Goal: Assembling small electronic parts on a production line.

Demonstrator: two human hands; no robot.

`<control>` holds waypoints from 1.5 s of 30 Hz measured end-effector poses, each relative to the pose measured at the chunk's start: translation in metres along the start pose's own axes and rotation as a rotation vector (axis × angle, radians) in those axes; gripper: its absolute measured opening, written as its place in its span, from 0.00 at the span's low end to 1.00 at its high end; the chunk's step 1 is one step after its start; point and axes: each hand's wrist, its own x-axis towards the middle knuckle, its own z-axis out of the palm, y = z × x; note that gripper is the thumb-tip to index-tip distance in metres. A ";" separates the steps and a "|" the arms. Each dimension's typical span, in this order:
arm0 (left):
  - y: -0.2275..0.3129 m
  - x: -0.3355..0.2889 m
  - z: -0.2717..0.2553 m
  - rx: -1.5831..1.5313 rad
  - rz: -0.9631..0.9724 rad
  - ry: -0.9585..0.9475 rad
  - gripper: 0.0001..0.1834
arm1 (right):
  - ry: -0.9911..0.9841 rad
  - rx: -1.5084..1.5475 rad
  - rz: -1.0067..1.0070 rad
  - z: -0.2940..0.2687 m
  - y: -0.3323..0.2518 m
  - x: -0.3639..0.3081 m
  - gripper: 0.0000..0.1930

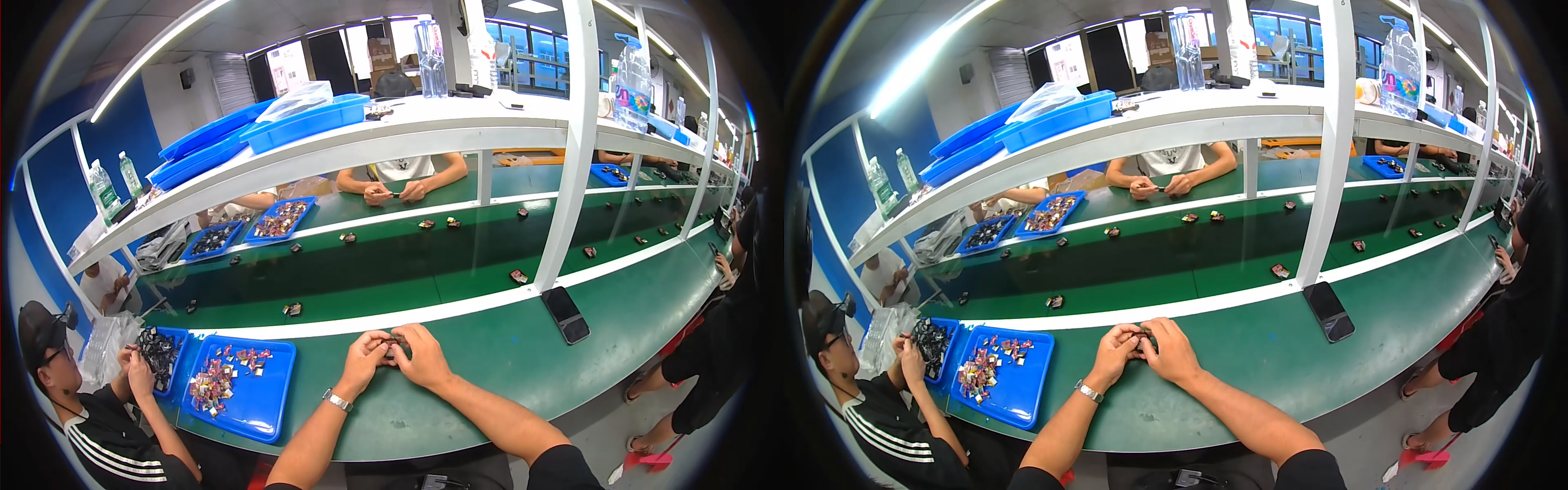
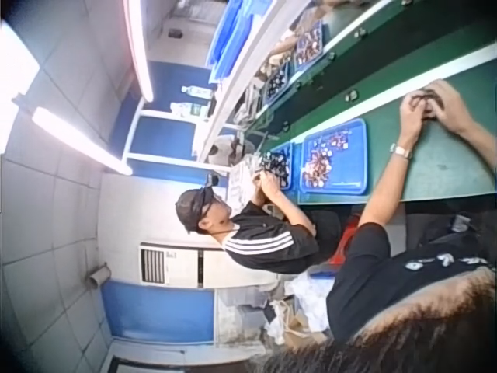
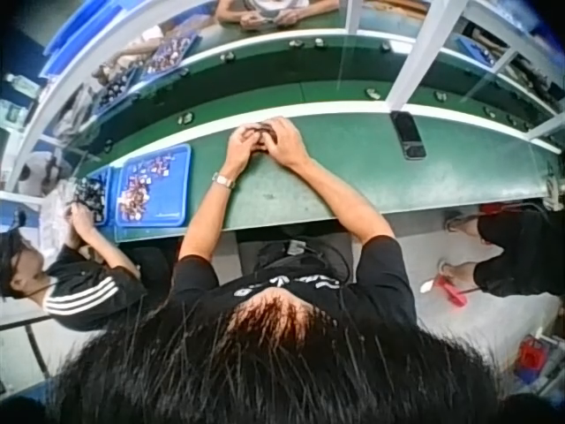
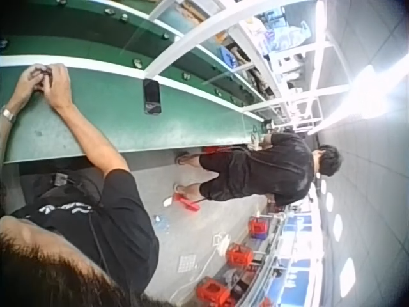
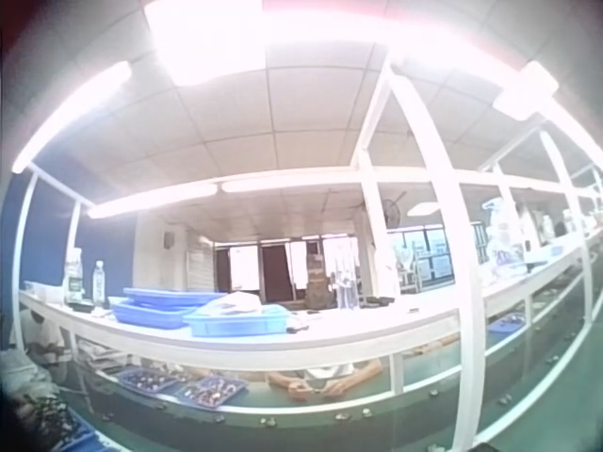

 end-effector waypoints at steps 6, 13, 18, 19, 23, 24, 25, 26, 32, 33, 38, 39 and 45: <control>0.002 -0.002 0.000 -0.003 -0.019 -0.064 0.14 | -0.051 0.062 0.058 -0.003 0.004 -0.002 0.09; -0.002 0.001 -0.003 -0.001 -0.014 -0.081 0.14 | -0.085 0.097 0.105 -0.007 0.001 0.000 0.09; -0.002 0.001 -0.001 0.038 0.031 -0.059 0.16 | -0.059 0.171 0.202 -0.004 0.006 0.000 0.07; -0.004 0.003 -0.002 0.030 0.046 -0.050 0.16 | -0.072 0.169 0.188 -0.002 0.012 0.000 0.07; -0.001 0.008 -0.016 0.428 0.288 0.225 0.10 | 0.084 0.117 0.453 0.006 0.047 0.012 0.08; -0.001 0.008 -0.024 0.516 0.270 0.324 0.08 | 0.108 0.047 0.439 0.007 0.054 0.021 0.08; -0.001 0.007 -0.032 0.602 0.247 0.425 0.07 | 0.132 -0.022 0.423 0.009 0.062 0.033 0.08; -0.002 0.010 -0.034 0.595 0.254 0.441 0.07 | 0.146 -0.047 0.403 0.010 0.078 0.043 0.08; 0.001 0.010 -0.027 0.522 0.407 0.579 0.05 | 0.148 -0.395 0.401 0.021 0.126 0.081 0.10; 0.003 0.009 -0.028 0.518 0.411 0.593 0.05 | 0.127 -0.508 0.391 0.025 0.125 0.082 0.10; 0.008 0.009 -0.032 0.549 0.497 0.751 0.06 | 0.101 -0.463 0.033 0.082 0.080 0.084 0.12; 0.007 0.011 -0.034 0.571 0.542 0.796 0.07 | 0.033 -0.365 0.027 0.102 0.073 0.083 0.14; 0.003 0.019 -0.056 0.445 0.713 0.985 0.09 | -0.204 -0.455 0.141 0.214 0.038 0.087 0.27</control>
